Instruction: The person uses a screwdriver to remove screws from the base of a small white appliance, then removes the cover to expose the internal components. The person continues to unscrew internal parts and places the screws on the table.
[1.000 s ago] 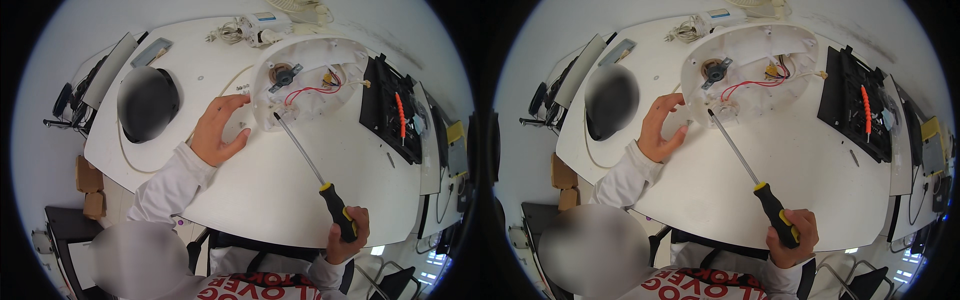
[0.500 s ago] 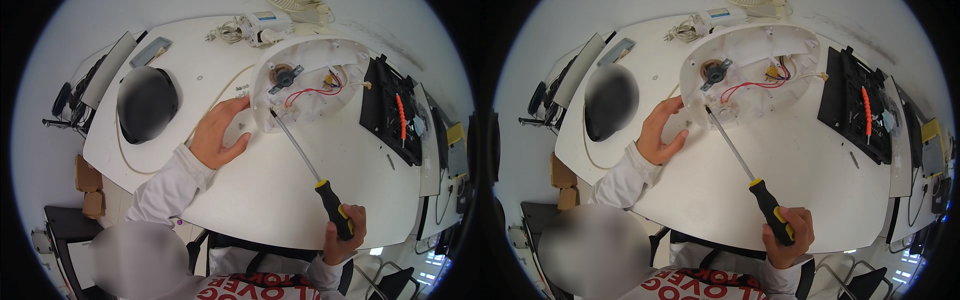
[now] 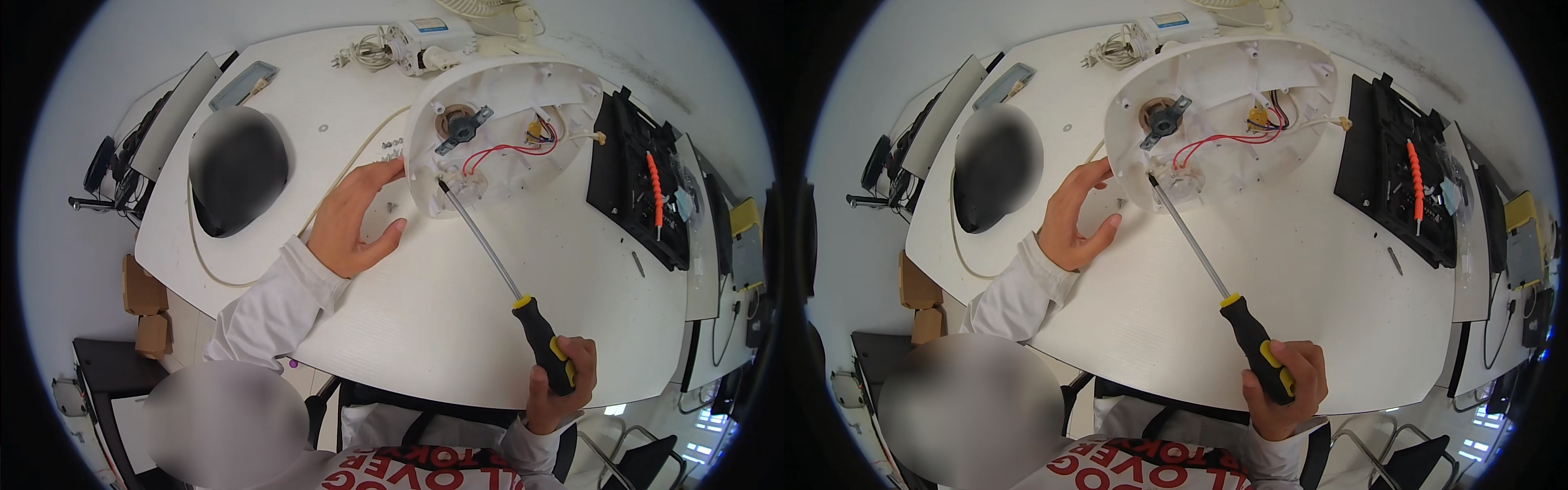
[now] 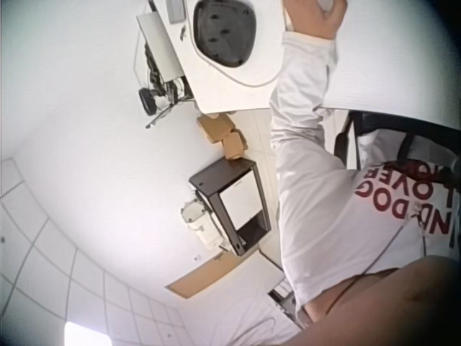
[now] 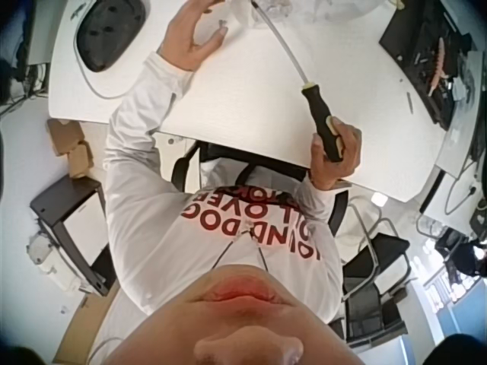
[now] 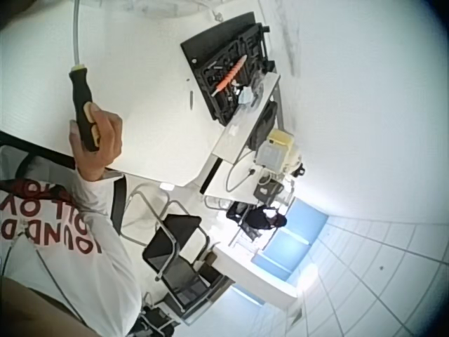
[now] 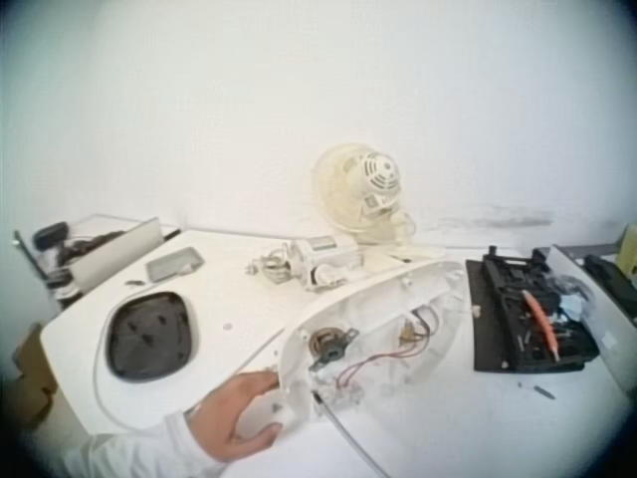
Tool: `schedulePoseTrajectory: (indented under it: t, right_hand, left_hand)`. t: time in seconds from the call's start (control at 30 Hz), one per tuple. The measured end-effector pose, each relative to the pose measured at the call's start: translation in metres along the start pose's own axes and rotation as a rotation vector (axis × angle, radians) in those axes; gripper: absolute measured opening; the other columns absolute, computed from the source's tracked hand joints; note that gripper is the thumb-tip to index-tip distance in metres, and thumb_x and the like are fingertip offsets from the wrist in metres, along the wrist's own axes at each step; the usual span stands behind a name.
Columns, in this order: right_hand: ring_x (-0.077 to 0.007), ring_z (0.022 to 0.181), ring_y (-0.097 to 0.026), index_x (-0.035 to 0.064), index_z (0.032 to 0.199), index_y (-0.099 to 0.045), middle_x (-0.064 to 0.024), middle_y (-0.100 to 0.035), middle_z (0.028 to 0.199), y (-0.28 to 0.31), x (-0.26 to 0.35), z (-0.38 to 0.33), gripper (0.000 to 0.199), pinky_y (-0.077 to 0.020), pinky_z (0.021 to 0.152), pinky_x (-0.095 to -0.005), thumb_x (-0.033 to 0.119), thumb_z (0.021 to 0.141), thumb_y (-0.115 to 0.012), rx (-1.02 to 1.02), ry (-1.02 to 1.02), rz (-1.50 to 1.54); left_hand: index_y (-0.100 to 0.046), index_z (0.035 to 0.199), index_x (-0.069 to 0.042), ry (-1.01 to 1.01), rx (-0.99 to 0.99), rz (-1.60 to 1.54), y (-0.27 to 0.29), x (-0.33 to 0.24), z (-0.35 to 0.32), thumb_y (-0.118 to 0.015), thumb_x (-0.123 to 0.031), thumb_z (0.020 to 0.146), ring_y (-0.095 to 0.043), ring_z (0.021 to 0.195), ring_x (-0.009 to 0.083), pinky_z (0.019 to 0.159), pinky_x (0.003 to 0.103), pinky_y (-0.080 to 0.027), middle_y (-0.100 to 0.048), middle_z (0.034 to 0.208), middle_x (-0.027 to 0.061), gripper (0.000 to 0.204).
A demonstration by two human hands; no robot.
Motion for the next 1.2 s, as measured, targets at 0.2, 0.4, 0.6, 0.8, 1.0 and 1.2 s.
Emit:
schedulePoseTrajectory:
  t: [0.2,0.4,0.6,0.8,1.0,1.2]
  right_hand:
    - [-0.0213,0.065,-0.054,0.0023,0.102,-0.055,-0.0118,-0.055,0.08,0.0,0.0,-0.001,0.041,-0.0427,0.056,-0.0292,0.021,0.07,-0.073,-0.01,-0.007,0.004]
    - [-0.0172,0.063,-0.052,-0.0009,0.103,-0.056,-0.0097,-0.054,0.073,-0.002,-0.014,-0.007,0.046,-0.0401,0.056,-0.0253,0.034,0.076,-0.069,-0.091,-0.232,0.149]
    - [-0.0164,0.06,-0.058,-0.003,0.105,-0.055,-0.0101,-0.055,0.08,-0.002,-0.019,-0.011,0.061,-0.0446,0.053,-0.0249,0.052,0.08,-0.058,-0.048,-0.23,0.064]
    - [-0.0156,0.056,-0.057,-0.0042,0.104,-0.057,-0.0092,-0.057,0.067,-0.006,-0.02,-0.002,0.061,-0.0427,0.054,-0.024,0.052,0.081,-0.057,-0.051,-0.355,0.168]
    - [-0.0156,0.058,-0.057,-0.0015,0.105,-0.06,-0.0091,-0.055,0.067,-0.008,-0.021,-0.005,0.057,-0.0427,0.052,-0.0242,0.049,0.078,-0.063,-0.017,-0.341,0.154]
    - [-0.0173,0.057,-0.054,0.0054,0.113,-0.058,-0.0089,-0.054,0.077,-0.015,-0.002,-0.008,0.057,-0.0426,0.05,-0.0265,0.013,0.06,-0.078,0.213,-0.049,-0.082]
  left_hand:
    - [-0.041,0.126,0.003,-0.002,0.003,0.0,0.0,-0.001,0.001,-0.061,-0.007,0.071,-0.054,0.1,0.031,0.081,0.037,-0.045,-0.054,0.114,0.0205,0.059]
    - [-0.041,0.125,0.002,0.094,-0.048,-0.151,-0.004,0.004,-0.002,-0.063,-0.008,0.071,-0.053,0.101,0.0277,0.081,0.037,-0.044,-0.052,0.116,0.0177,0.059]
    - [-0.045,0.114,0.0,0.145,-0.136,-0.147,-0.014,0.001,0.019,-0.072,-0.017,0.069,-0.052,0.09,0.0233,0.073,0.031,-0.045,-0.051,0.105,0.0112,0.054]
    - [-0.046,0.106,0.001,0.117,-0.114,-0.057,-0.019,0.001,0.035,-0.073,-0.019,0.068,-0.047,0.077,0.0236,0.064,0.031,-0.043,-0.045,0.09,0.0102,0.052]
    - [-0.045,0.106,0.002,0.083,-0.134,-0.118,-0.023,0.005,0.028,-0.068,-0.018,0.073,-0.044,0.072,0.0221,0.06,0.03,-0.039,-0.043,0.087,0.0097,0.045]
    - [-0.044,0.109,0.002,0.104,-0.154,-0.252,-0.025,0.008,0.025,-0.063,-0.016,0.079,-0.043,0.072,0.0201,0.061,0.029,-0.038,-0.043,0.087,0.0096,0.04]
Point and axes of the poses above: each hand's wrist, its own z-axis towards the middle knuckle, its own y-axis out of the back of the hand, x = y × z, the point moved 6 cm from there along z, towards the middle knuckle
